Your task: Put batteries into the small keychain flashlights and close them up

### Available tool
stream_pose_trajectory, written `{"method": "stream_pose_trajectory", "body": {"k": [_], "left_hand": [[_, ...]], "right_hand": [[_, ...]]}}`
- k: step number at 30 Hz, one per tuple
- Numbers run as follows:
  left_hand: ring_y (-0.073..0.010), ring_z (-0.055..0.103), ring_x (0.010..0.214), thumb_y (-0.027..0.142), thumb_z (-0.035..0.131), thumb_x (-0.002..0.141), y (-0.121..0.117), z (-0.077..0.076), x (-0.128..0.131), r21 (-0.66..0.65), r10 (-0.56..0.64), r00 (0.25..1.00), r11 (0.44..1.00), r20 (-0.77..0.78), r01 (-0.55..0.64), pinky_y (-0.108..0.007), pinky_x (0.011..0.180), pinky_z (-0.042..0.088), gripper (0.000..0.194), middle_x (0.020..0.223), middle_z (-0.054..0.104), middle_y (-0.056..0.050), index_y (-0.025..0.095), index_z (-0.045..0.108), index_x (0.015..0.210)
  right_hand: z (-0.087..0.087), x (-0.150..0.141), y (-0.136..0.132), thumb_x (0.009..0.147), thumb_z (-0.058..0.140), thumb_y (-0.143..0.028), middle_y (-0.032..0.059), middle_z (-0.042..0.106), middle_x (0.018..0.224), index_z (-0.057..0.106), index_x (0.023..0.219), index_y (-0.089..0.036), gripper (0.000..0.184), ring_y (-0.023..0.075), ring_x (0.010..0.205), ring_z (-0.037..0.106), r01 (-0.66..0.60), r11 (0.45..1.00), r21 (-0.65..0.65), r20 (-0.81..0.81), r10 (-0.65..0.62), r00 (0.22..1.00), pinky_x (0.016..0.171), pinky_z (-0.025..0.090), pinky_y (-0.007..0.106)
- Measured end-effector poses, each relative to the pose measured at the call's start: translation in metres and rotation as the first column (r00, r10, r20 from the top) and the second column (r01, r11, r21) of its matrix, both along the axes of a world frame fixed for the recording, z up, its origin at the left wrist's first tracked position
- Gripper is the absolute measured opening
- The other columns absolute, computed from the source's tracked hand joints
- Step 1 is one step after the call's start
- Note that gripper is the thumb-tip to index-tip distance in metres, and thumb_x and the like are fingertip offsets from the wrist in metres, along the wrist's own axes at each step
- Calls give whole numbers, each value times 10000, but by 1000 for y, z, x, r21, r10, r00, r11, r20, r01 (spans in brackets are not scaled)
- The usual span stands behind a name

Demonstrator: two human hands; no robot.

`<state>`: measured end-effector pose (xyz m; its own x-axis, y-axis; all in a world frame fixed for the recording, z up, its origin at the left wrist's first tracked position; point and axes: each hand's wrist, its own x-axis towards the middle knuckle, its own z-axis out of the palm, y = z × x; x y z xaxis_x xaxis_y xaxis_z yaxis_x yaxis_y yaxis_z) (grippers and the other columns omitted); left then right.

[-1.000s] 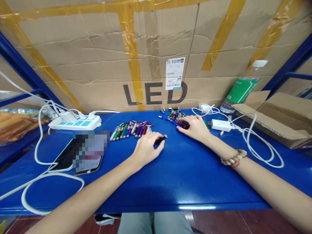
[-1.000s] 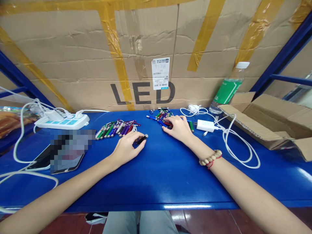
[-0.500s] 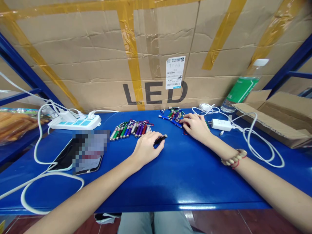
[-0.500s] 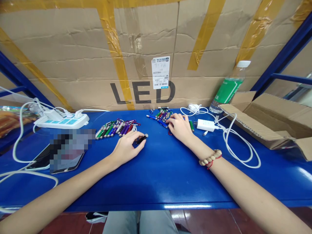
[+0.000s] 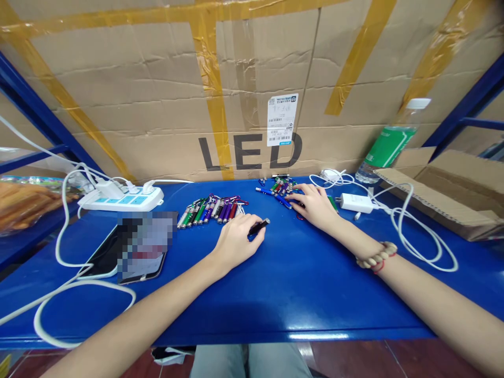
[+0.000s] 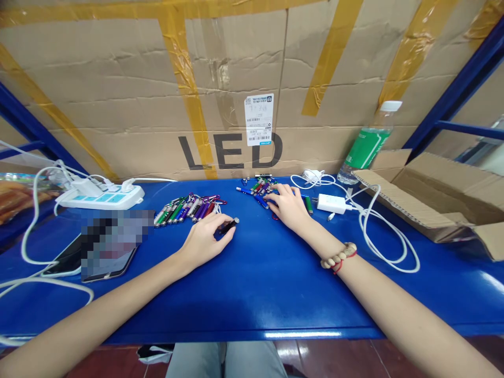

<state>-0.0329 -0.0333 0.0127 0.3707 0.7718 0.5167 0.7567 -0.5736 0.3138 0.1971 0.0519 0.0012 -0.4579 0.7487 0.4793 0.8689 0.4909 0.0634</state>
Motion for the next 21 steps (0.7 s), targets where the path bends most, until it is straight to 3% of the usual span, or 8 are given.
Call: {"method": "stream_pose_trajectory", "body": {"k": [4, 10, 14, 17, 21], "left_hand": [[-161, 591, 742, 233, 502, 833, 1, 0, 0, 6, -5, 1000, 1000, 0, 5, -265, 661, 475, 115, 798, 644, -22, 193, 596, 887], [-169, 605, 889, 233, 484, 871, 4, -3, -3, -1, -33, 999, 999, 32, 33, -279, 785, 485, 144, 976, 655, -35, 197, 578, 974], [-159, 608, 865, 230, 493, 867, 3, -3, -2, -17, -16, 999, 1000, 36, 16, -270, 780, 487, 165, 979, 652, -21, 211, 559, 1017], [-159, 605, 814, 242, 503, 858, 2, -3, -1, -15, -3, 1000, 1000, 25, 4, -264, 737, 487, 174, 912, 651, -19, 208, 558, 1020], [-160, 593, 760, 246, 488, 859, 2, -3, -1, 2, 7, 1000, 1000, 16, -7, -262, 690, 479, 176, 850, 640, -24, 200, 554, 1016]], "right_hand": [[0, 2, 1, 878, 459, -295, 61, 559, 1128, 671, 925, -256, 221, 250, 1035, 479, -24, 1000, 18, -5, 24, 1000, 807, 337, 382], [3, 1, 0, 864, 480, -281, 67, 588, 1065, 674, 840, -221, 204, 246, 1006, 489, -37, 999, 18, -15, 37, 999, 810, 337, 381], [10, -6, -7, 858, 498, -293, 63, 607, 1016, 675, 838, -207, 197, 221, 941, 527, -64, 995, 78, -163, 76, 984, 776, 364, 360], [16, -18, -21, 853, 520, -323, 60, 617, 961, 677, 860, -205, 196, 198, 915, 545, -157, 973, 168, -350, 208, 914, 769, 391, 337], [20, -39, -45, 833, 556, -357, 54, 617, 909, 678, 808, -214, 189, 186, 880, 565, -346, 924, 163, -469, 381, 797, 783, 418, 342]]}}
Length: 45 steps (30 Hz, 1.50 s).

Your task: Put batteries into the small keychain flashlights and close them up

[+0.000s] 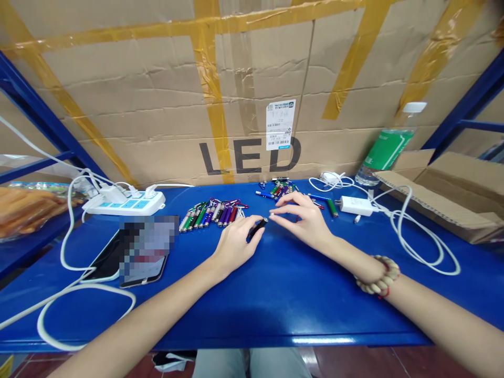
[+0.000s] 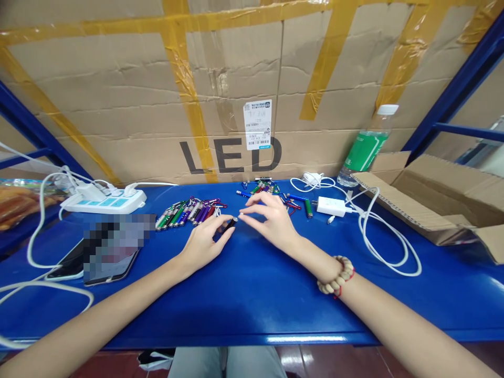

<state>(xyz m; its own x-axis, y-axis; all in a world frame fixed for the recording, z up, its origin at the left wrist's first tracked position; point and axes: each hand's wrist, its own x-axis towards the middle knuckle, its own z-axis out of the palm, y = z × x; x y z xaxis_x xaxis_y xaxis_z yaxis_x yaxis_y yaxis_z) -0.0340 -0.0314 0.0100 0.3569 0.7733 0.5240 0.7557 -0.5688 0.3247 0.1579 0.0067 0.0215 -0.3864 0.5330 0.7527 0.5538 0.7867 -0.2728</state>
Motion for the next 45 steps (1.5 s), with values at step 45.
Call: {"method": "stream_pose_trajectory", "body": {"k": [45], "left_hand": [[-153, 592, 764, 271, 513, 852, -1, 0, -1, -3, -4, 1000, 1000, -18, 4, -247, 670, 480, 171, 830, 623, -15, 203, 566, 1001]], "right_hand": [[-20, 37, 45, 878, 413, -260, 89, 589, 1180, 590, 1136, -164, 327, 269, 1052, 492, 347, 935, -70, 508, -266, 819, 816, 363, 410]]}}
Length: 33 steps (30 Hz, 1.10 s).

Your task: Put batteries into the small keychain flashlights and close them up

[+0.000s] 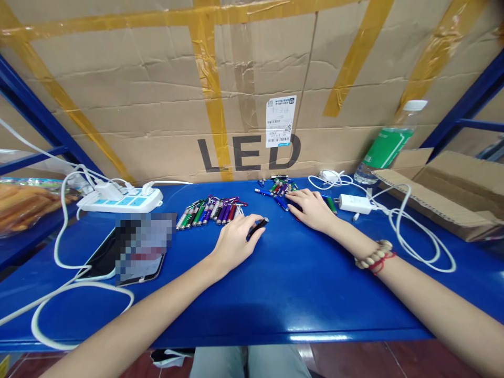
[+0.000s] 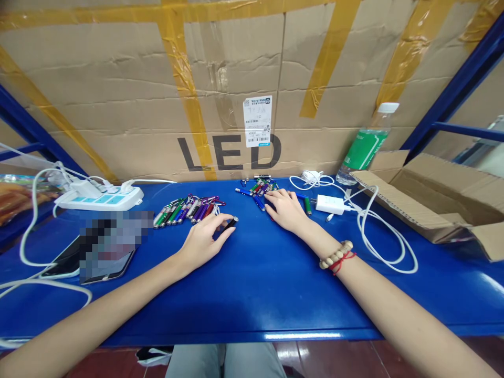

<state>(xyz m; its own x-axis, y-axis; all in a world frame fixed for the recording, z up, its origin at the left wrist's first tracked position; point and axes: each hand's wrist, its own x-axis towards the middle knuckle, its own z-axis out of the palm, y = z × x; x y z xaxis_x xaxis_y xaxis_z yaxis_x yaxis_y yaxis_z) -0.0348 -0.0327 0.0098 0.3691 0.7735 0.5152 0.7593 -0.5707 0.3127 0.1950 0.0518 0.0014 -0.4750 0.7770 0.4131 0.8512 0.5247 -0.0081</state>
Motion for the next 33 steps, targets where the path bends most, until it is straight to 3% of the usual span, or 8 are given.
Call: {"method": "stream_pose_trajectory", "body": {"k": [7, 12, 21, 26, 28, 31, 33], "left_hand": [[-157, 592, 766, 277, 510, 853, 1, -1, 0, -1, 2, 1000, 1000, -2, -2, -254, 678, 481, 176, 825, 622, -16, 198, 567, 1000], [-155, 592, 774, 279, 508, 855, 1, -1, 0, -1, 2, 1000, 1000, -2, -2, -253, 690, 482, 176, 837, 625, -15, 206, 564, 1005], [-156, 591, 772, 277, 511, 854, 1, -1, 0, -6, 4, 1000, 1000, 7, -4, -251, 685, 478, 169, 829, 617, -16, 206, 554, 1001], [-155, 590, 766, 282, 530, 845, 1, 0, 0, -32, 13, 1000, 999, 13, -12, -255, 684, 475, 161, 823, 612, -13, 203, 544, 985], [-156, 590, 765, 278, 535, 842, 2, 0, 0, -39, 17, 1000, 999, 16, -16, -258, 682, 473, 158, 823, 611, -13, 201, 536, 980], [-161, 588, 771, 284, 535, 842, 2, -1, 0, -33, 17, 1000, 999, 9, -17, -261, 679, 470, 160, 826, 611, -14, 203, 524, 980], [-162, 586, 769, 293, 524, 848, 2, -2, -1, -28, 12, 1000, 1000, 1, -12, -261, 674, 468, 155, 825, 609, -14, 206, 519, 976]], "right_hand": [[8, -1, -3, 844, 502, -249, 40, 692, 885, 688, 843, -204, 192, 222, 885, 550, -56, 998, 30, -1, 56, 998, 798, 302, 374], [8, -4, -5, 852, 503, -273, 50, 677, 917, 684, 909, -199, 205, 220, 877, 549, -6, 999, 37, 26, 5, 1000, 735, 301, 353], [14, -4, -9, 799, 602, -299, 33, 681, 813, 669, 746, -205, 127, 217, 807, 560, 85, 996, -14, -44, -86, 995, 668, 323, 327], [17, -8, -15, 816, 589, -247, 32, 690, 813, 683, 794, -208, 104, 218, 818, 598, 9, 1000, -15, -133, -11, 991, 686, 369, 333], [20, -16, -23, 817, 591, -257, 32, 690, 827, 682, 822, -204, 105, 202, 814, 608, -103, 994, 24, -306, 105, 946, 715, 406, 333], [24, -31, -38, 810, 598, -287, 38, 687, 818, 678, 815, -193, 123, 171, 775, 618, -329, 943, 47, -579, 294, 761, 734, 468, 319], [26, -40, -46, 794, 615, -308, 45, 678, 790, 677, 789, -188, 136, 167, 747, 617, -437, 899, 28, -654, 347, 672, 706, 495, 312]]}}
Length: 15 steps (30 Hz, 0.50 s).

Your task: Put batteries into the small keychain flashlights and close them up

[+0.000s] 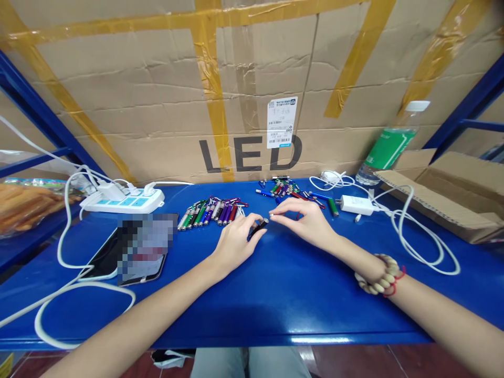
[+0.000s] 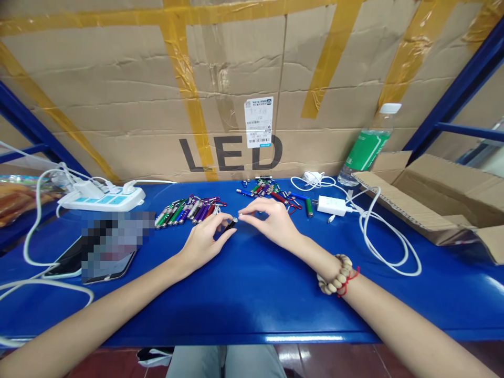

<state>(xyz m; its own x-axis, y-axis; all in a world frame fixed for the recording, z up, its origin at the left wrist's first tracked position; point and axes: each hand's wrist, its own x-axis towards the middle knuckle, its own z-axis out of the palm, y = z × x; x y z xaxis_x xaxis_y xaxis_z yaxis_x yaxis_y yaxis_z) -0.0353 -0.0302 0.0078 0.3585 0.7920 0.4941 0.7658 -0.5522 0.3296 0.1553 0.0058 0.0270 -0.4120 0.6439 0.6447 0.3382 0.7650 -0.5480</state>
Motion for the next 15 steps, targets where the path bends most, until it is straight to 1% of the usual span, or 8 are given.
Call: {"method": "stream_pose_trajectory", "body": {"k": [2, 4, 10, 13, 15], "left_hand": [[-160, 584, 764, 292, 515, 853, 0, 0, 0, 2, -9, 1000, 1000, 0, 9, -258, 670, 464, 139, 821, 608, -12, 207, 519, 964], [-158, 582, 764, 288, 512, 856, -1, 0, 0, 0, -25, 1000, 1000, 5, 25, -256, 669, 461, 127, 823, 608, -11, 206, 519, 952], [-156, 576, 763, 303, 492, 867, -1, -1, -1, 3, -45, 999, 999, 7, 45, -253, 669, 457, 131, 814, 607, -10, 213, 528, 954], [-159, 579, 770, 298, 506, 859, -1, -1, -1, 7, -30, 1000, 1000, 5, 30, -257, 679, 460, 134, 821, 609, -11, 213, 530, 960], [-162, 583, 777, 298, 519, 852, -1, 0, 0, 5, -23, 1000, 1000, 3, 23, -265, 694, 464, 150, 830, 612, -13, 211, 529, 974]], "right_hand": [[0, -5, -5, 776, 635, -316, 46, 667, 756, 672, 747, -182, 141, 162, 720, 614, -58, 998, -26, -34, 58, 998, 681, 505, 308], [-2, -7, -8, 769, 645, -306, 47, 655, 739, 667, 726, -177, 137, 158, 709, 608, -79, 996, -29, -35, 78, 996, 674, 505, 305], [-2, -8, -10, 801, 608, -283, 48, 624, 816, 653, 760, -187, 114, 152, 768, 589, -129, 991, -16, 44, 130, 991, 724, 494, 306], [-1, -7, -8, 828, 566, -275, 50, 619, 843, 633, 782, -183, 123, 155, 795, 582, -85, 996, -2, 77, 85, 993, 749, 483, 303], [-1, -3, -4, 847, 531, -278, 47, 624, 840, 618, 796, -180, 141, 155, 779, 582, 18, 1000, 5, 91, -19, 996, 734, 478, 295]]}}
